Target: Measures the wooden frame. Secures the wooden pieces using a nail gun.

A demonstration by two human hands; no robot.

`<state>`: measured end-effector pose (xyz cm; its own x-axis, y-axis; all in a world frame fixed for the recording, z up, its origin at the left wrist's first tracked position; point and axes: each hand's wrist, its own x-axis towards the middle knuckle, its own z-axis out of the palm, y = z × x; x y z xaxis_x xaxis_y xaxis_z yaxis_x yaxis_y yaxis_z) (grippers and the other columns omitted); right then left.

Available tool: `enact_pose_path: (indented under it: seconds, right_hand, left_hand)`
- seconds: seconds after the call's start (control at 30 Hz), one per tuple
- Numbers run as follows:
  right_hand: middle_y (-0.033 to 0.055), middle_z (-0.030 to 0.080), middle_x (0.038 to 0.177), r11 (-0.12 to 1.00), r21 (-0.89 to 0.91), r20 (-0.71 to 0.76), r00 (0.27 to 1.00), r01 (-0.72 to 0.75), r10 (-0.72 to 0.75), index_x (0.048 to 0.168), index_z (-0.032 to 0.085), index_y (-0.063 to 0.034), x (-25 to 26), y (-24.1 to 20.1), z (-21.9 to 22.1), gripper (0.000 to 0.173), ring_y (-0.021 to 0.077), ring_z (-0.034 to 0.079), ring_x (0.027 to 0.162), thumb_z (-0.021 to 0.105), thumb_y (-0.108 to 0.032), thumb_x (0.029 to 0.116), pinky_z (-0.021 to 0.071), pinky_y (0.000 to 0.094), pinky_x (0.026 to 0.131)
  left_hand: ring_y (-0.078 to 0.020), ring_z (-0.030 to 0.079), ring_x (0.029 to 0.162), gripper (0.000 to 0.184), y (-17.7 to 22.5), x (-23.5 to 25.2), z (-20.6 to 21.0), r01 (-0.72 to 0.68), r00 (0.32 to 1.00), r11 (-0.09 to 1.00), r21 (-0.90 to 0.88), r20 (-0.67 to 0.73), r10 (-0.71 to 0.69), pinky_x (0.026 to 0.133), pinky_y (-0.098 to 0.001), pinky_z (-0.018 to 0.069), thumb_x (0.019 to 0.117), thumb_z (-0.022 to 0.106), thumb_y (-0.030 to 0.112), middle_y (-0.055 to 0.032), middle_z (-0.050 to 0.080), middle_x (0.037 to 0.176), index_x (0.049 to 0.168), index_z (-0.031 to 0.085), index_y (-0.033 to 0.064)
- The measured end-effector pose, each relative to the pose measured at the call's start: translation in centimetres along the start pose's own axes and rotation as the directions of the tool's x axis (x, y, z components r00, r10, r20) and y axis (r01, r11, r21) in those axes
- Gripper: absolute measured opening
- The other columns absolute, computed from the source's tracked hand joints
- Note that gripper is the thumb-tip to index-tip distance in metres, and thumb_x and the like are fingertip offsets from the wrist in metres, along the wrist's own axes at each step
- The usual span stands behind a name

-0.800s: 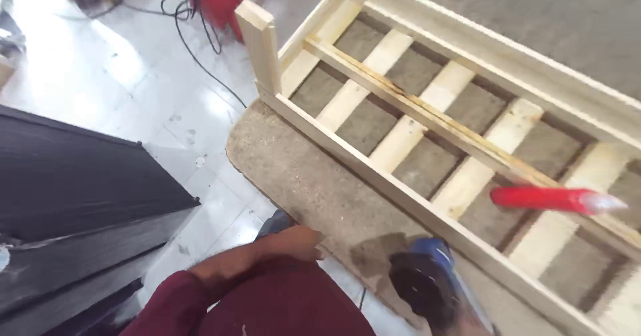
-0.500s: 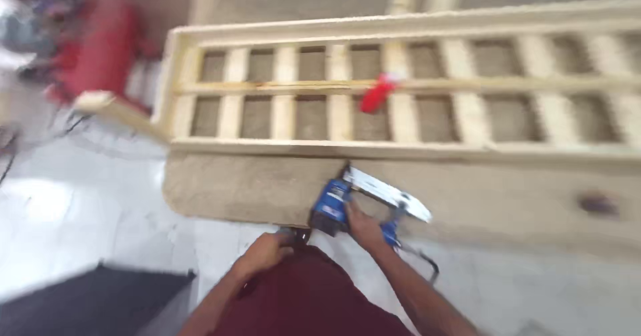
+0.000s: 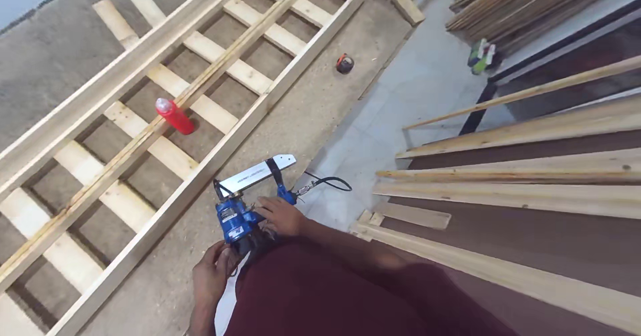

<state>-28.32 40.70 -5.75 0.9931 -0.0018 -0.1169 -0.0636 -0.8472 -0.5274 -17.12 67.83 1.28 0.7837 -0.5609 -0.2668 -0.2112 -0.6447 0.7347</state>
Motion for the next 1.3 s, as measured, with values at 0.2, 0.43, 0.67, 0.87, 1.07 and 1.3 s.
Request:
enact_pose_path:
  seconds: [0.2, 0.43, 0.67, 0.87, 1.07, 1.3]
  right_hand:
    - [0.0207, 0.035, 0.164, 0.855, 0.081, -0.191, 0.834, -0.513, 0.518, 0.151, 0.05, -0.0081, -2.4, 13.1, -9.4, 0.056, 0.0368, 0.041, 0.148, 0.056, -0.034, 0.1024, 0.0366, 0.0507, 0.12]
    - [0.0281, 0.03, 0.163, 0.633, 0.148, -0.346, 0.56, -0.76, 0.753, 0.156, 0.039, -0.0031, 3.5, 40.6, -26.4, 0.081, 0.0477, 0.042, 0.143, 0.07, -0.045, 0.0933, 0.0423, 0.0627, 0.112]
    - [0.0356, 0.059, 0.13, 0.794, -0.08, -0.266, 0.78, -0.603, 0.566, 0.133, 0.058, 0.0024, 10.7, 54.2, -30.7, 0.061, 0.0544, 0.056, 0.122, 0.067, -0.043, 0.0939, 0.0432, 0.0728, 0.101]
    - [0.0321, 0.055, 0.139, 0.997, 0.07, 0.392, 0.92, -0.03, 0.0, 0.159, 0.032, -0.0023, 8.6, 37.8, -30.6, 0.087, 0.0472, 0.06, 0.123, 0.077, -0.027, 0.0882, 0.0479, 0.0669, 0.102]
    - [0.0214, 0.064, 0.129, 0.962, 0.223, 0.51, 0.823, 0.155, -0.251, 0.157, 0.036, -0.007, 8.7, 26.4, -27.8, 0.099, 0.0391, 0.065, 0.111, 0.081, -0.026, 0.0709, 0.0535, 0.0644, 0.091]
    - [0.0229, 0.062, 0.132, 0.958, 0.209, 0.624, 0.727, 0.198, -0.287, 0.146, 0.054, -0.0068, 10.3, 30.2, -30.9, 0.067, 0.038, 0.063, 0.117, 0.074, -0.038, 0.0902, 0.0527, 0.0601, 0.097]
  left_hand:
    - [-0.0066, 0.074, 0.085, 0.026, 3.2, 4.0, 2.7, -0.045, 0.999, 0.995, -0.087, -0.026, 0.043, 0.081, -0.0309, 0.0634, 0.0991, 0.063, 0.024, -0.0007, 0.079, 0.098, 0.115, 0.073, 0.0055]
    - [-0.0122, 0.075, 0.09, 0.027, 10.6, 11.6, 9.5, 0.103, 0.994, 0.994, -0.047, -0.031, -0.104, 0.086, -0.0387, 0.0632, 0.1012, 0.063, 0.022, -0.0056, 0.078, 0.102, 0.119, 0.072, 0.0041]
    - [-0.0145, 0.071, 0.106, 0.03, 24.1, 20.4, 19.4, 0.218, 0.973, 0.938, -0.267, -0.013, -0.23, 0.1, -0.0403, 0.057, 0.1044, 0.06, 0.025, -0.0064, 0.074, 0.116, 0.126, 0.07, 0.0085]
    - [-0.0291, 0.068, 0.115, 0.042, 28.4, 26.0, 25.0, 0.246, 0.966, 0.756, -0.607, 0.093, -0.24, 0.105, -0.0491, 0.0524, 0.1069, 0.055, 0.021, -0.0205, 0.068, 0.128, 0.143, 0.055, -0.0015]
    - [-0.0256, 0.073, 0.095, 0.04, 29.9, 23.2, 25.4, 0.275, 0.886, 0.498, -0.823, 0.017, -0.462, 0.09, -0.0462, 0.0604, 0.1004, 0.068, 0.029, -0.0188, 0.072, 0.112, 0.128, 0.066, -0.0008]
    - [-0.027, 0.07, 0.091, 0.034, 25.6, 17.4, 17.7, 0.255, 0.892, 0.66, -0.706, -0.092, -0.443, 0.086, -0.0492, 0.0586, 0.0893, 0.077, 0.011, -0.0188, 0.071, 0.102, 0.116, 0.064, -0.0056]
